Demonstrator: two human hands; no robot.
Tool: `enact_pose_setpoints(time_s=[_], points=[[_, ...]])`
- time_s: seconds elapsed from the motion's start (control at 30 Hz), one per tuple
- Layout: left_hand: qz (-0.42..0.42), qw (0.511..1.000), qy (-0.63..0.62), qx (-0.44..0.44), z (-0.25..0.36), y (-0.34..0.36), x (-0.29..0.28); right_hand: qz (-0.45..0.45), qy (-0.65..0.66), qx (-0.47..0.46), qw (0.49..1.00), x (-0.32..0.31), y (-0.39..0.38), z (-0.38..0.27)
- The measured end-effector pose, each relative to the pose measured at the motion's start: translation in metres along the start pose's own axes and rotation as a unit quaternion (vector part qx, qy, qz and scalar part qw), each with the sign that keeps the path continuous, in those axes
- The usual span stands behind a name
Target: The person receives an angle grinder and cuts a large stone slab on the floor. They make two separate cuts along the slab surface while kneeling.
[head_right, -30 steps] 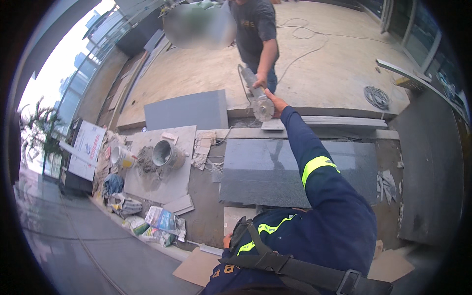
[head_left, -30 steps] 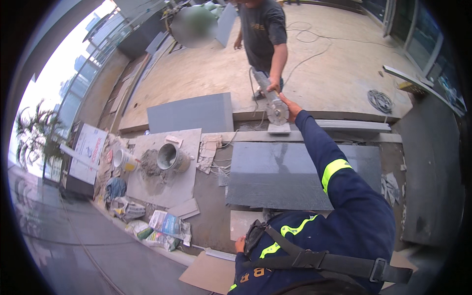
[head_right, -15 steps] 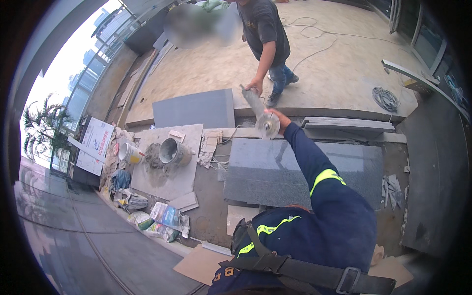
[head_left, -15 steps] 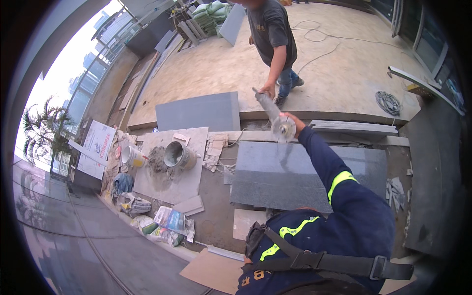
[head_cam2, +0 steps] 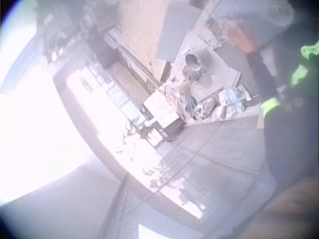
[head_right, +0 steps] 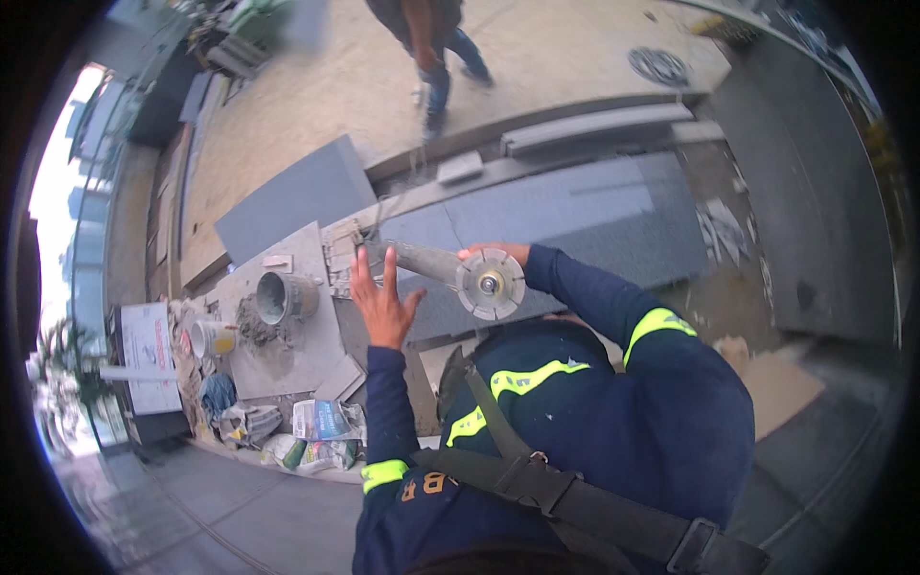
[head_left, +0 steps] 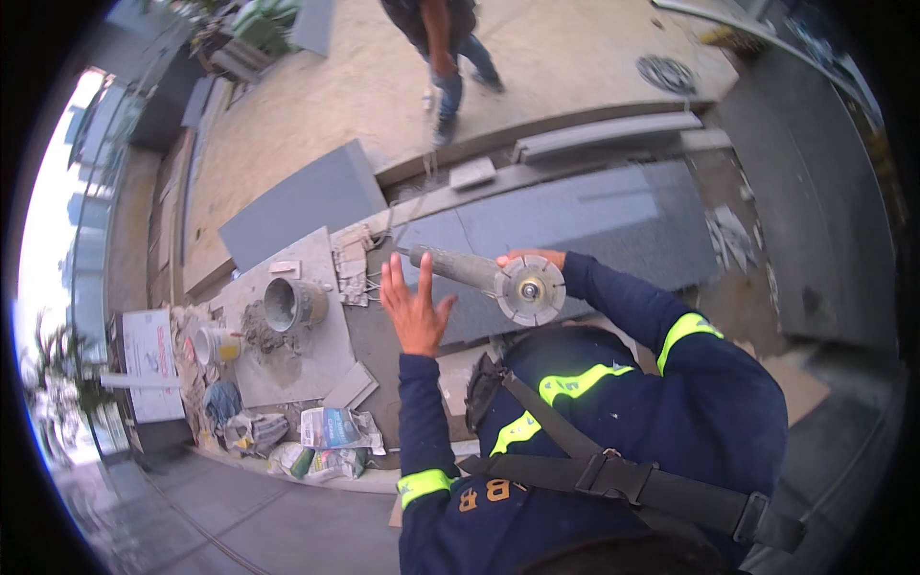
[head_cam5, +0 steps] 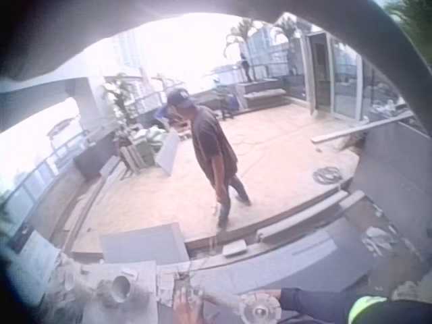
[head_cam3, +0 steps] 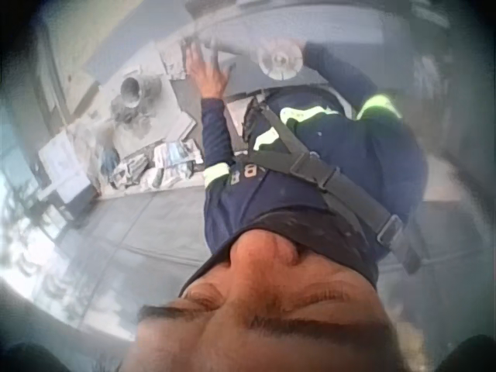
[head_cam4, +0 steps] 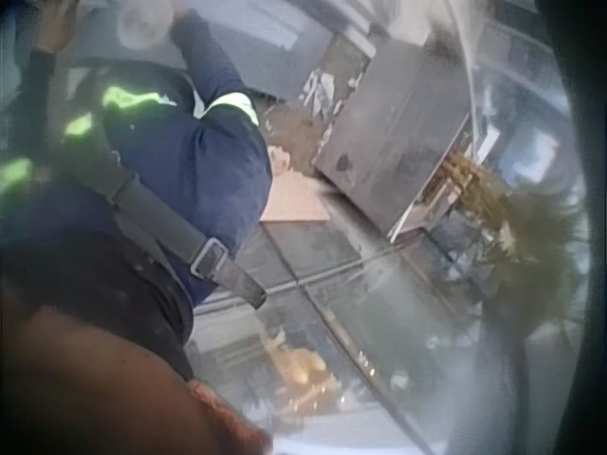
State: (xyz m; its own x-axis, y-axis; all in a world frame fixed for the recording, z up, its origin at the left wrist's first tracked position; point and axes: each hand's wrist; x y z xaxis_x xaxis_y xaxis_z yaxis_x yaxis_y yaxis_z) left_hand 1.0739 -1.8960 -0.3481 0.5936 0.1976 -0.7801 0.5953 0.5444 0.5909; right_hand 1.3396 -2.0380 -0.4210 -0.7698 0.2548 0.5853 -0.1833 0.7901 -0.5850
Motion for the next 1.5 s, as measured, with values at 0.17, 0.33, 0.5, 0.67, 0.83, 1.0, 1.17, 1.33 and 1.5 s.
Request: enact_pose_setpoints(time_s=[0.17, 0.33, 0.5, 0.67, 0.83, 1.0, 1.17, 1.33, 1.5], points=[[-0.040, 0.977, -0.066, 0.198, 0.026, 0.046, 0.037, 0.004, 0.026, -0.016, 1.000, -0.009, -0.054, 0.021], [-0.060, 0.956, -0.188, 0.215, 0.051, 0.053, 0.040, -0.065, 0.335, -0.009, 0.940, -0.007, -0.107, 0.050], [0.015, 0.968, -0.215, 0.126, 0.076, 0.047, 0.056, 0.110, 0.131, -0.353, 0.920, -0.056, -0.056, 0.070], [0.074, 0.970, -0.230, -0.025, 0.088, 0.046, 0.047, 0.245, -0.268, -0.387, 0.848, -0.072, 0.036, 0.052], [0.119, 0.883, -0.357, -0.279, 0.098, 0.038, 0.016, 0.236, -0.563, -0.446, 0.655, 0.002, 0.114, 0.010], [0.174, 0.797, -0.437, -0.380, 0.072, 0.010, -0.030, 0.172, -0.699, -0.427, 0.548, 0.017, 0.161, 0.002], [0.316, 0.731, -0.502, -0.338, 0.054, -0.004, -0.115, 0.349, -0.690, -0.447, 0.450, -0.075, 0.179, -0.057], [0.385, 0.630, -0.590, -0.328, 0.031, -0.017, -0.195, 0.520, -0.640, -0.411, 0.389, -0.163, 0.115, -0.161], [0.430, 0.651, -0.536, -0.321, 0.019, -0.037, -0.247, 0.531, -0.600, -0.380, 0.462, -0.177, 0.063, -0.194]])
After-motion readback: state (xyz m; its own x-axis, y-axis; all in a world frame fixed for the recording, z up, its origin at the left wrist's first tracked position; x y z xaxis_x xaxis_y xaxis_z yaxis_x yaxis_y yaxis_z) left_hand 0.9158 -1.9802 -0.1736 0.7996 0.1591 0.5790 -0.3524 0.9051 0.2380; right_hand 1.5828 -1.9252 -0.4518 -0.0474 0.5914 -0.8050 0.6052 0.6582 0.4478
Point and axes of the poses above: each hand's wrist, its own y-axis towards the middle knuckle, its own x-axis out of the palm, z = x × y, and after that the axes turned 15 degrees about z, right-handed
